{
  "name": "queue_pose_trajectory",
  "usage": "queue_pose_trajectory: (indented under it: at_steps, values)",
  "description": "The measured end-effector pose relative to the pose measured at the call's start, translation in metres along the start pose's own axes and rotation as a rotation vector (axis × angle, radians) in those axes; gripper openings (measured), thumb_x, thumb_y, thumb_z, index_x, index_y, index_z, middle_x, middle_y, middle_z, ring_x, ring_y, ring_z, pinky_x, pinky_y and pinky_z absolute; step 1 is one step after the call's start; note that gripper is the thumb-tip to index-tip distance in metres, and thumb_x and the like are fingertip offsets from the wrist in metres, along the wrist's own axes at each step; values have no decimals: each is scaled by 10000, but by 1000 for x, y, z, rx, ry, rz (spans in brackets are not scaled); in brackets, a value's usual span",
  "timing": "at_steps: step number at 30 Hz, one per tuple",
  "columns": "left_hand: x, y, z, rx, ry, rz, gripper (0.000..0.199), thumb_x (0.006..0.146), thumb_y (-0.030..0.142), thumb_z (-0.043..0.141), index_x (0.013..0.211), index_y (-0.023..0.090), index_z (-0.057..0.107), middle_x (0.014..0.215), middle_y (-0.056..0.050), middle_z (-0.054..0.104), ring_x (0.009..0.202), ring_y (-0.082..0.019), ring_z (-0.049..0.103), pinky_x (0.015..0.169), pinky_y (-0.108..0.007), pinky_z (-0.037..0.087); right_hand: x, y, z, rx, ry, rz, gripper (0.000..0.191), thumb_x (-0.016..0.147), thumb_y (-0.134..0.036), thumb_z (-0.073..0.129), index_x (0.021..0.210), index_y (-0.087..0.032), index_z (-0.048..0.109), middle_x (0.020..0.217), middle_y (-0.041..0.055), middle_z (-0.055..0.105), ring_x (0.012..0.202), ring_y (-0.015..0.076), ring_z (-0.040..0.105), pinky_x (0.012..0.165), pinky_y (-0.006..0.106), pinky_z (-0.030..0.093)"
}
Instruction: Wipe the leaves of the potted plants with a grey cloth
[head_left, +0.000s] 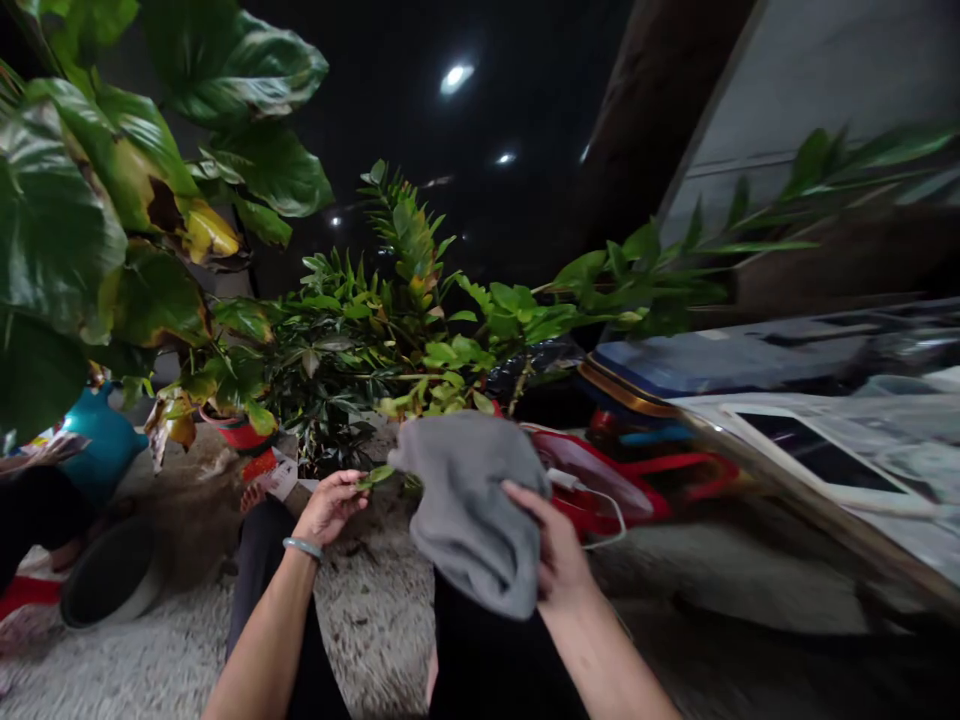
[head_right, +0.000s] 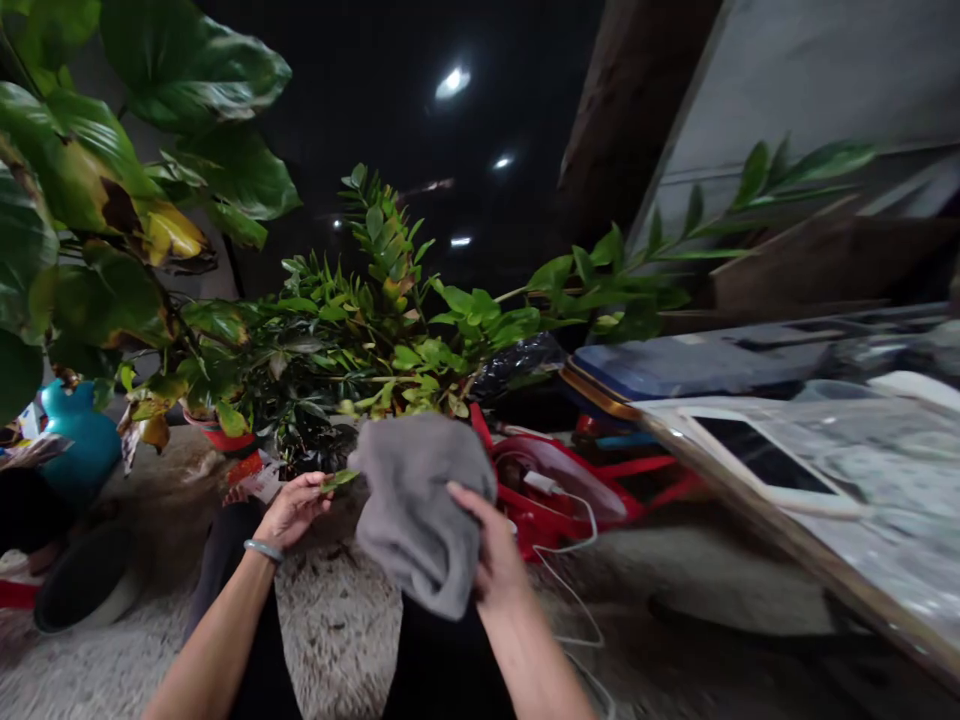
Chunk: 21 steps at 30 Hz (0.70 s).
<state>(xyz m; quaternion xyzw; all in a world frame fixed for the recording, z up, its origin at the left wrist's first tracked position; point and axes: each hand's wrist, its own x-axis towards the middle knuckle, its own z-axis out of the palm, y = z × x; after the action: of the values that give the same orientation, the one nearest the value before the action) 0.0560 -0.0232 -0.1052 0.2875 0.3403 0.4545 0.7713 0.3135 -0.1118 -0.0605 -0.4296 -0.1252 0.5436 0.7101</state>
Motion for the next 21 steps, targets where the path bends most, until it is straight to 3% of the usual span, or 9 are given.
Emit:
queue_pose_trajectory:
  at_steps: [3, 5, 7, 9, 11, 14, 16, 19, 21]
  values:
    - [1, 2, 2, -27, 50, 30, 237, 611, 99, 868, 815, 136, 754, 965, -72, 777, 766, -157, 696, 726, -278, 539, 37, -17, 23, 83, 94, -5, 150, 639, -268, 751, 779, -262, 699, 682, 17, 777, 874, 303, 777, 867, 470, 630]
    - [3, 2, 2, -50, 97, 56, 255, 598, 114, 873, 823, 136, 754, 929, -63, 774, 763, -158, 696, 725, -275, 546, 40, 2, 43, 90, 170, 98, 119, 634, -284, 746, 730, -267, 678, 629, 10, 759, 850, 300, 774, 851, 482, 625]
    - [6, -1, -1, -63, 170, 71, 256, 592, 129, 875, 812, 140, 745, 848, -45, 763, 738, -152, 689, 715, -262, 543, 20, 36, 53, 16, 163, 296, 121, 620, -293, 773, 702, -262, 691, 621, 46, 759, 823, 324, 771, 824, 508, 619]
    - [9, -3, -8, -62, 246, 67, 239, 595, 121, 865, 790, 138, 727, 764, -34, 743, 692, -144, 674, 693, -250, 534, -11, 66, 52, -103, 18, 459, 170, 581, -281, 839, 701, -264, 719, 672, 88, 777, 788, 348, 768, 801, 528, 612]
    - [13, -1, -18, -75, 362, 63, 238, 602, 78, 838, 792, 135, 707, 712, -34, 724, 641, -146, 661, 666, -257, 527, -40, 76, 48, -213, -99, 470, 230, 524, -249, 897, 681, -262, 728, 675, 101, 773, 734, 353, 760, 764, 510, 609]
    - [20, 14, -32, -143, 550, 113, 274, 657, 48, 777, 869, 174, 657, 682, -2, 687, 590, -146, 648, 642, -278, 526, -54, 45, 58, -252, -133, 304, 305, 480, -240, 923, 730, -231, 750, 711, 82, 785, 705, 335, 755, 711, 457, 619]
    - [25, 31, -38, -222, 609, 214, 304, 707, 67, 746, 929, 219, 606, 695, 39, 662, 581, -132, 640, 656, -285, 536, -43, 11, 85, -156, -134, 170, 376, 489, -261, 916, 830, -207, 766, 774, 66, 805, 751, 323, 765, 742, 441, 633]
    - [32, 53, -40, -323, 537, 370, 324, 709, 103, 756, 929, 242, 563, 731, 61, 657, 612, -125, 649, 702, -297, 551, -14, -22, 142, 57, -122, 5, 400, 513, -250, 879, 892, -198, 765, 814, 40, 817, 821, 298, 777, 834, 427, 637]
    - [36, 59, -40, -328, 411, 389, 328, 667, 141, 801, 878, 228, 565, 736, 52, 665, 645, -137, 657, 719, -307, 551, 0, -18, 172, 123, -104, 17, 336, 526, -225, 841, 852, -208, 763, 788, 25, 815, 820, 281, 778, 838, 408, 638]
